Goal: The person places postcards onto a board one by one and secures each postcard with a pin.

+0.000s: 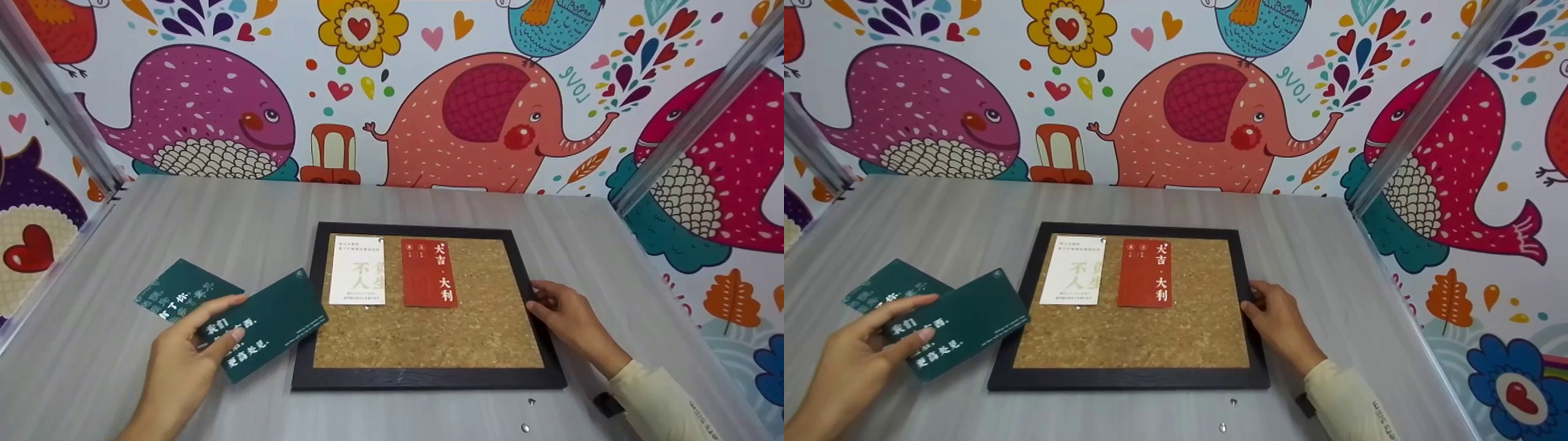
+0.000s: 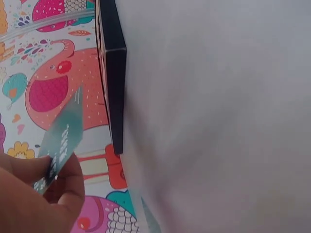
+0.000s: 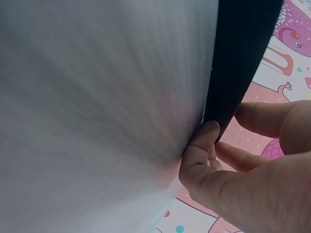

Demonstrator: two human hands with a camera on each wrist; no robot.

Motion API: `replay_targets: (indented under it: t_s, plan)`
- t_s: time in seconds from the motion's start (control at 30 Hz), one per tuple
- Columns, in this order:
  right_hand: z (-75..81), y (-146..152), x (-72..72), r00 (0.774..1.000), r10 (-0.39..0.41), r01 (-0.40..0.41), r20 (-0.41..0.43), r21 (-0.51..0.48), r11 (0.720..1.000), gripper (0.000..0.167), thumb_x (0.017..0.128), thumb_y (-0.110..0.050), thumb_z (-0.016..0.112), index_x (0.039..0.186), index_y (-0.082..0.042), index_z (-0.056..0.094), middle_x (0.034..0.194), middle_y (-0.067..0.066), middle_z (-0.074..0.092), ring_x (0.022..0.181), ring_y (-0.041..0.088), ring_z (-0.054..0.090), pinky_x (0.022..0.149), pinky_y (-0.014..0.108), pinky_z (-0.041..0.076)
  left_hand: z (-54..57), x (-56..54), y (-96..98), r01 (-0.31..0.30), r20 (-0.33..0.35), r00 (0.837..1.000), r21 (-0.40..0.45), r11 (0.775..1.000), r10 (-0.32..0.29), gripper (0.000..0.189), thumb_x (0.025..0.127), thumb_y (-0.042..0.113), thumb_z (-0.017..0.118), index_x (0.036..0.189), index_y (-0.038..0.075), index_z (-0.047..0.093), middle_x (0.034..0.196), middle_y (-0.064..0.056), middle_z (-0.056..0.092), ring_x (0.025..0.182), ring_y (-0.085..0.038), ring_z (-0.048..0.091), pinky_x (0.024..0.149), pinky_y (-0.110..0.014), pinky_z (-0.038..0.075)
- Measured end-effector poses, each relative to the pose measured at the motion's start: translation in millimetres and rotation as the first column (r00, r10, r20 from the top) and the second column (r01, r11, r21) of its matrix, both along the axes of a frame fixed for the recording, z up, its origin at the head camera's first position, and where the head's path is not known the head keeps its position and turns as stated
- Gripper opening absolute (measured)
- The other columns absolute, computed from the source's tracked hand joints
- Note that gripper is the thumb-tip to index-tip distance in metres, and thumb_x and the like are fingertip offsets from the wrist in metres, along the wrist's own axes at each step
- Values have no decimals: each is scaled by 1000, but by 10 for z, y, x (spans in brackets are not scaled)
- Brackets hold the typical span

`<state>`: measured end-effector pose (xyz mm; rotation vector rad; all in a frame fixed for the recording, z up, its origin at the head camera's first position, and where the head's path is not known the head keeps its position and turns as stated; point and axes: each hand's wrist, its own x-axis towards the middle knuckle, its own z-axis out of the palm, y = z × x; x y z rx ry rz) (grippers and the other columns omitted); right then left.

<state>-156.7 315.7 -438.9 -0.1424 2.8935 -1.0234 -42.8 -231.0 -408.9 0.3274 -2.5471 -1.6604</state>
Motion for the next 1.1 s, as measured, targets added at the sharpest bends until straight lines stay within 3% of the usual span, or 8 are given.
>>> replay_targets:
  t_s: [0.47,0.83,1.1]
  plan:
    - [12,2,11,1000,2,-2,6,-9,1000,51,108,-6,69,151,16,54,126,28,72,106,31,70,80,31,61,-32,-231,481,99,-65,994,108,989,-92,50,96,-9,77,139,15,77,146,-16,70,119,-27,74,87,-22,62]
    - [11,2,4,1000,6,-7,-17,-18,1000,51,107,-6,71,149,17,55,124,29,72,110,37,73,78,28,59,-58,-345,653,139,-78,989,157,978,-128,48,95,-14,75,134,15,80,137,-16,74,108,-25,76,80,-26,65]
    - [1,6,10,1000,-8,9,4,-28,1000,51,107,-5,70,150,18,54,125,29,72,109,35,72,80,31,60,-98,-417,775,199,-113,977,145,969,-183,47,93,-14,76,130,14,81,137,-11,75,112,-24,75,84,-25,64]
